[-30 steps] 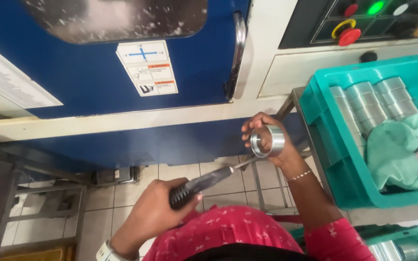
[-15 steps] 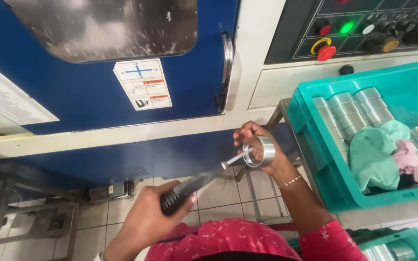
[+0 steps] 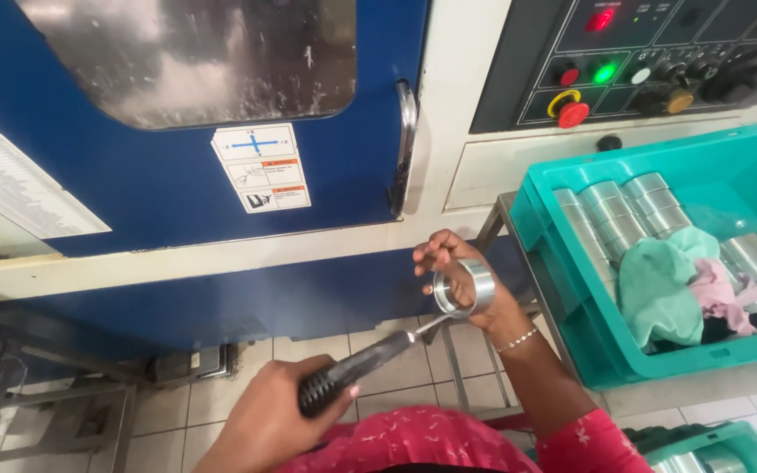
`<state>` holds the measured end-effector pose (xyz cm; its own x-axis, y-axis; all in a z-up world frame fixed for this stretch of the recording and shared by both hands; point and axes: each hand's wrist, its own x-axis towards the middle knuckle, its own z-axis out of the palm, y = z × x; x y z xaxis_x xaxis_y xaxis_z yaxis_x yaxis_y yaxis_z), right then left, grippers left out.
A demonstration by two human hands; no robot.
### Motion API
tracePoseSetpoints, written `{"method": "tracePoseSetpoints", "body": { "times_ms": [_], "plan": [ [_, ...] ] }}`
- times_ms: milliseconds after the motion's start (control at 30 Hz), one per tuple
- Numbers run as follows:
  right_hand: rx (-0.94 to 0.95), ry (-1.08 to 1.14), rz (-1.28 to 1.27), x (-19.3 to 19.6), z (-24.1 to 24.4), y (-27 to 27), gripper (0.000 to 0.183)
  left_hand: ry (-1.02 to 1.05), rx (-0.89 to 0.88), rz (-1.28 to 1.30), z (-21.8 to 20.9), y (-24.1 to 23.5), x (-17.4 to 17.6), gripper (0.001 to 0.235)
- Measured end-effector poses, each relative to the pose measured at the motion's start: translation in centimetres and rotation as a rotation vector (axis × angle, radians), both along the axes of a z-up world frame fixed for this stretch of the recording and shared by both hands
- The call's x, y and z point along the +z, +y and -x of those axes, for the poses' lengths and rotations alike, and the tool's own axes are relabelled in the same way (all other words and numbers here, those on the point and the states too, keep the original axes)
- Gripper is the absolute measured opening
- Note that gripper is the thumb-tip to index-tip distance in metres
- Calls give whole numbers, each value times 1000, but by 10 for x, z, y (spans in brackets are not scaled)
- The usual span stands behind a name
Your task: Operating a CNC lathe to process metal rings, including removing parts from the chuck, cleaning them with compressed air and liquid, and performing quality checks.
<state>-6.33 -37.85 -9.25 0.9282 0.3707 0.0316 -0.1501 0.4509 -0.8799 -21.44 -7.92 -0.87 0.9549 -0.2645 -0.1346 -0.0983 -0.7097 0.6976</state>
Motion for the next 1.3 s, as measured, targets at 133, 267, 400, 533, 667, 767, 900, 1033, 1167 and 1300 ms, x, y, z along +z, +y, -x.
{"method": "tracePoseSetpoints", "body": {
  "times_ms": [133, 267, 400, 533, 667, 767, 900, 1033, 1167, 1300],
  "plan": [
    [40, -59, 21, -3, 2, 4, 30, -2, 118, -44, 0, 4, -5, 33],
    [7, -14, -1, 1, 4, 6, 33, 70, 96, 97, 8, 7, -5, 34],
    [17, -24, 48, 9, 4, 11, 37, 0, 149, 46, 3, 16, -23, 36],
    [-9, -48, 83, -3, 1, 12, 36, 205, 252, 0, 5, 18, -11, 46],
    [-218, 43, -97, -9, 9, 24, 30, 181, 115, 97, 8, 27, -26, 50],
    [-510, -161, 157, 1, 20, 31, 30, 71, 258, 36, 8, 54, -108, 63],
    [-618, -898, 835, 15, 35, 33, 28, 384, 453, 66, 16, 39, -42, 60],
    [-321, -460, 149, 2, 36, 41, 30, 128, 418, 29, 11, 65, -102, 62],
    [-106, -43, -113, 2, 22, 31, 31, 222, 528, 96, 12, 70, -134, 72],
    [8, -117, -47, 10, 13, 34, 20, 146, 659, 52, 8, 58, -108, 74]
  ]
}}
